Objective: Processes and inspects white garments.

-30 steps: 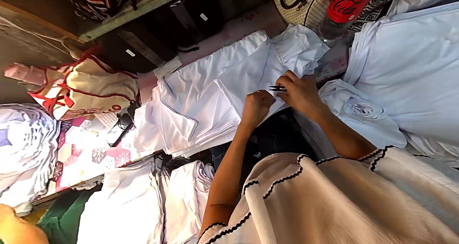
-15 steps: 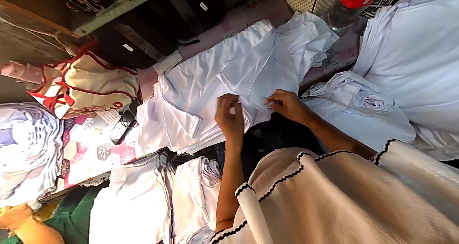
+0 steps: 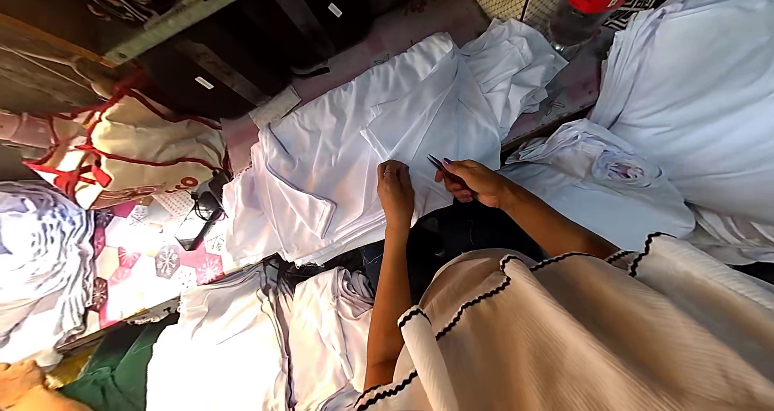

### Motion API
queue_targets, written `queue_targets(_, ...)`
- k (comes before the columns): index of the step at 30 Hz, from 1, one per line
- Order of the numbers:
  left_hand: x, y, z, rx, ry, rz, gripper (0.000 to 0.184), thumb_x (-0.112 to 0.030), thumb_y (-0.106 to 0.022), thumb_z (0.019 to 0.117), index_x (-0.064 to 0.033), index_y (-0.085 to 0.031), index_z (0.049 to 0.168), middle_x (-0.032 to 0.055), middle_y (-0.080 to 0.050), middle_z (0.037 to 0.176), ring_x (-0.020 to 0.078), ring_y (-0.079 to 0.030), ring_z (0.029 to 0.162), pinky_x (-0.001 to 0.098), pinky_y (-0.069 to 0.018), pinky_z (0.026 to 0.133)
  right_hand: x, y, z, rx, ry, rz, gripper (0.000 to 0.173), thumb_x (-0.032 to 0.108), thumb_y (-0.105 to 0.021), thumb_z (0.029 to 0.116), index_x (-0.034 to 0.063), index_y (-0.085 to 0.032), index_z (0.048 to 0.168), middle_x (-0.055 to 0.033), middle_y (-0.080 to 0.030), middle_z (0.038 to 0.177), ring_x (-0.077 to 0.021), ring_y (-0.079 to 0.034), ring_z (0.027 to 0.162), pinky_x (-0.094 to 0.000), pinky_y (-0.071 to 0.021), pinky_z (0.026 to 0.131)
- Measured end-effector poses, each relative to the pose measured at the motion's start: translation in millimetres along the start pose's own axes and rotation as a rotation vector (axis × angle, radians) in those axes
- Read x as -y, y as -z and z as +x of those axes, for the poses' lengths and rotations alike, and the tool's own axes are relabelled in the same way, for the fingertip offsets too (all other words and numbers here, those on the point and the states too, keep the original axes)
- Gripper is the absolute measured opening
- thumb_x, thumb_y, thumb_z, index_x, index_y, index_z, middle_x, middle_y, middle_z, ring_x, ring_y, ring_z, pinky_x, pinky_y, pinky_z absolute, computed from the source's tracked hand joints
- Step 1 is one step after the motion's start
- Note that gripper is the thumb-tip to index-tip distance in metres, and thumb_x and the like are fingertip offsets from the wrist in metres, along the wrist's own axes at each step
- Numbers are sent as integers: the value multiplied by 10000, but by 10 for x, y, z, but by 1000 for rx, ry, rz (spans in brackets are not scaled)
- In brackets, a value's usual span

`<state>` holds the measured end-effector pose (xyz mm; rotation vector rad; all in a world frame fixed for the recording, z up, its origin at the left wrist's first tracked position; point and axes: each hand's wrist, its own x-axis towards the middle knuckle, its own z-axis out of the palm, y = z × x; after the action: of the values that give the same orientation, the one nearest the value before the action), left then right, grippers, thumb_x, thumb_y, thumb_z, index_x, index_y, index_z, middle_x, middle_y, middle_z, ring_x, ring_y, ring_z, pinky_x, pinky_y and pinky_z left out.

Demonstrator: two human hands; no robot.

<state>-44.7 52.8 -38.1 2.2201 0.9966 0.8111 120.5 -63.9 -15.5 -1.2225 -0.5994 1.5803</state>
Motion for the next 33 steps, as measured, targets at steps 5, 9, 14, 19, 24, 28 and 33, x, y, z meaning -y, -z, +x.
queue_targets(5, -4, 79, -52, -7, 105, -136, 108, -15, -585, 998, 51, -665, 967, 178, -627, 1120, 223, -642, 979, 345, -549, 847, -15, -89, 126, 70, -160, 152, 473, 437, -289, 1125, 113, -576, 932, 93, -350, 539, 13, -285, 382, -132, -263, 374)
queue_targets(9, -33, 62, -75, -3, 156, -157, 116, -29, -566, 1012, 32, -650, 961, 159, -591, 1126, 208, -609, 1002, 329, -532, 852, -36, -154, 247, 79, -214, 147, 480, 448, -321, 1118, 106, -581, 905, 92, -325, 514, 15, -265, 366, -135, -238, 357)
queue_targets(14, -48, 29, -85, -19, 170, -164, 99, -20, -562, 1009, 11, -640, 957, 140, -560, 1096, 188, -594, 961, 309, -526, 826, -14, -224, 355, 37, -180, 135, 464, 434, -350, 1116, 102, -588, 895, 92, -299, 509, 4, -236, 362, -147, -221, 353)
queue_targets(19, -71, 80, -116, 16, 176, -161, 114, -21, -552, 1008, 34, -649, 983, 163, -579, 1124, 209, -610, 992, 339, -535, 862, -12, -243, 293, -34, -108, 93, 401, 348, -365, 1126, 87, -595, 928, 89, -315, 530, -1, -257, 386, -155, -238, 375)
queue_targets(24, -368, 254, -92, 108, 286, 96, 276, -200, -647, 1003, 68, -700, 957, 206, -634, 1010, 268, -637, 838, 414, -540, 780, -117, 30, -63, 68, -54, 41, 446, 355, -280, 1134, 85, -600, 981, 106, -353, 550, 15, -296, 423, -148, -262, 419)
queue_targets(28, -443, 10, 29, 184, 335, 337, 397, -351, -679, 977, 41, -693, 1036, 265, -630, 1130, 433, -637, 1027, 616, -501, 825, -452, 153, -357, -81, 206, -415, 339, 237, -380, 1111, -10, -613, 1107, 3, -486, 707, -61, -452, 595, -224, -412, 583)
queue_targets(33, -633, 251, 333, 79, 207, 280, 350, -234, -544, 1044, 77, -597, 1194, 255, -680, 926, 418, -678, 823, 603, -523, 722, -872, 505, -331, -662, 294, -1042, 417, 269, -740, 942, -57, -664, 1191, -234, -721, 1017, -411, -721, 897, -613, -568, 781)
